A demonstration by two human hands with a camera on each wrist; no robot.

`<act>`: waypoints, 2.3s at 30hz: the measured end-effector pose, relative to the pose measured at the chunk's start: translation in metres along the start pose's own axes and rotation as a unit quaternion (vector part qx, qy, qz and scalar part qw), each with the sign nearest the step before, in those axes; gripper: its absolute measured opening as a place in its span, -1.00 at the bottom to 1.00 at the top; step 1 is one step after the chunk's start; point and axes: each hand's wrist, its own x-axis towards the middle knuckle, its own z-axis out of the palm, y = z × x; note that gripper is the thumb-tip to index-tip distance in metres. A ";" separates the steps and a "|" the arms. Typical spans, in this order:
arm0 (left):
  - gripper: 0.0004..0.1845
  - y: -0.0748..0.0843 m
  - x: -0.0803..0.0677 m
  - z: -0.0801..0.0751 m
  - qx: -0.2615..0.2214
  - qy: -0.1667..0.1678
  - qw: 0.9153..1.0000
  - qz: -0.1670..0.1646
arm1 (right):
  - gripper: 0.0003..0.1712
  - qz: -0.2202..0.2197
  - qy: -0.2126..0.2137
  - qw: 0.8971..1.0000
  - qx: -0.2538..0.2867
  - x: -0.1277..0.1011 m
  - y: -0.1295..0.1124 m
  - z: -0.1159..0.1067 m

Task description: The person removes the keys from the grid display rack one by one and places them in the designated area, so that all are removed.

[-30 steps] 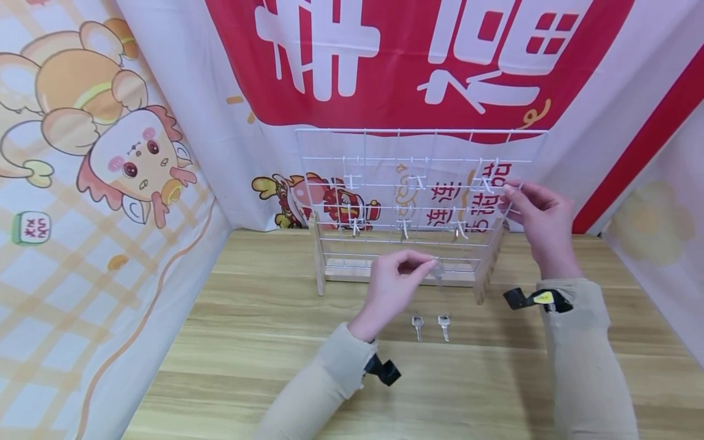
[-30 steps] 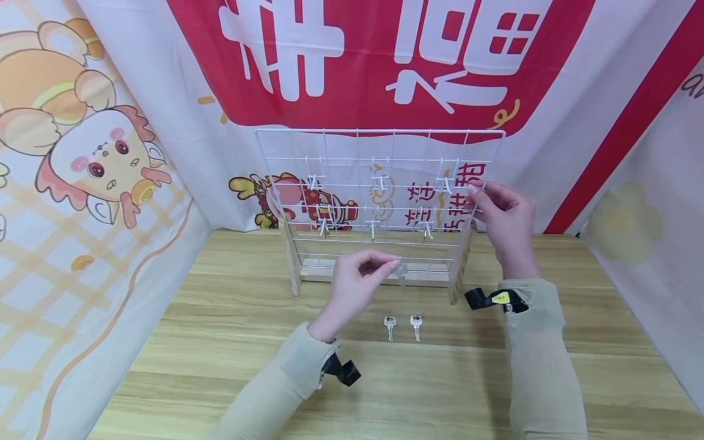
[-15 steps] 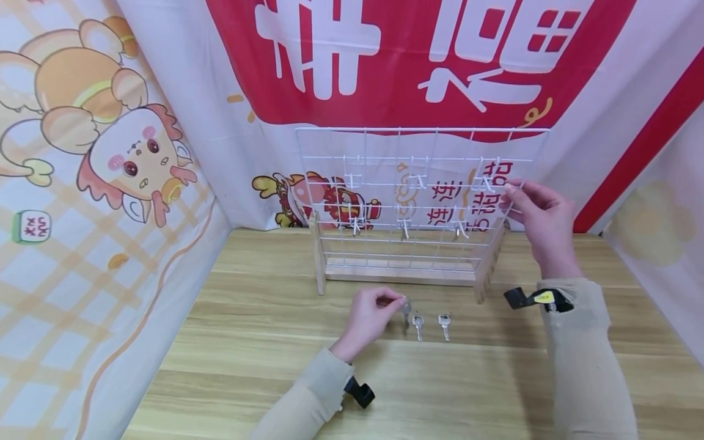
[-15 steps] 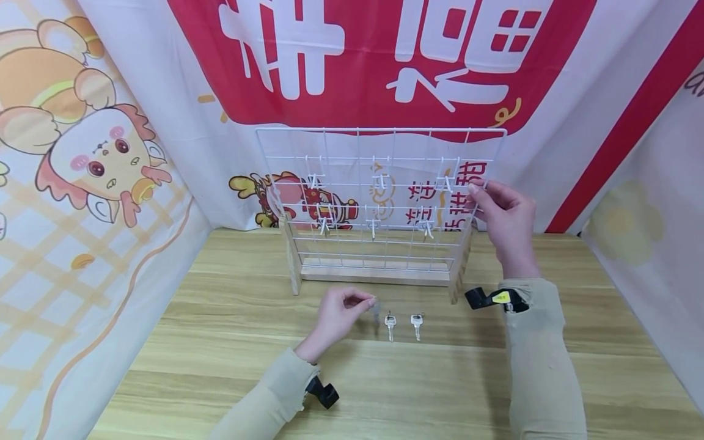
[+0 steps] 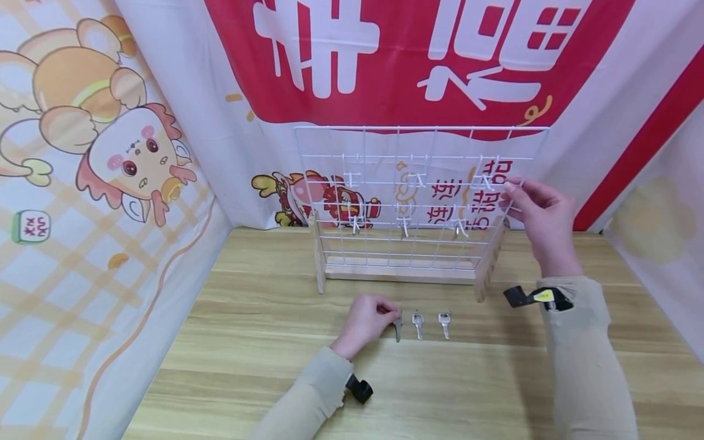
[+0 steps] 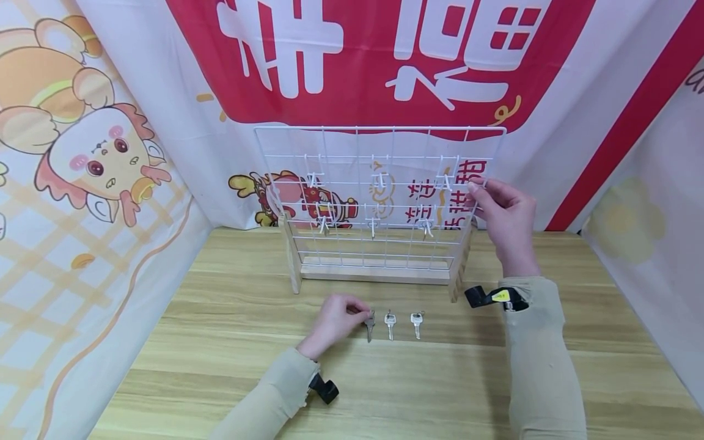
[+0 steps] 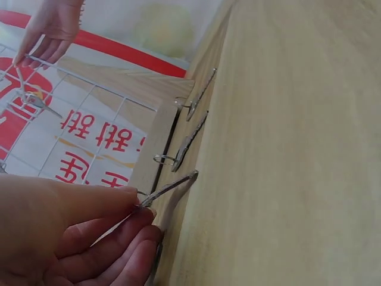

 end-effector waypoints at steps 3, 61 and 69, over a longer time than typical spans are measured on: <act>-0.96 0.001 0.000 0.000 0.017 0.001 1.000 0.000 | -0.39 -0.004 -0.001 1.000 -0.001 -0.001 0.000 0.001; -0.64 0.046 0.037 -0.096 -0.123 0.287 0.944 0.109 | -0.41 -0.009 -0.010 1.000 0.019 0.000 0.004 0.000; -0.78 0.048 0.051 -0.098 -0.120 0.296 0.938 0.134 | -0.42 -0.008 -0.012 1.000 0.020 0.000 0.004 0.000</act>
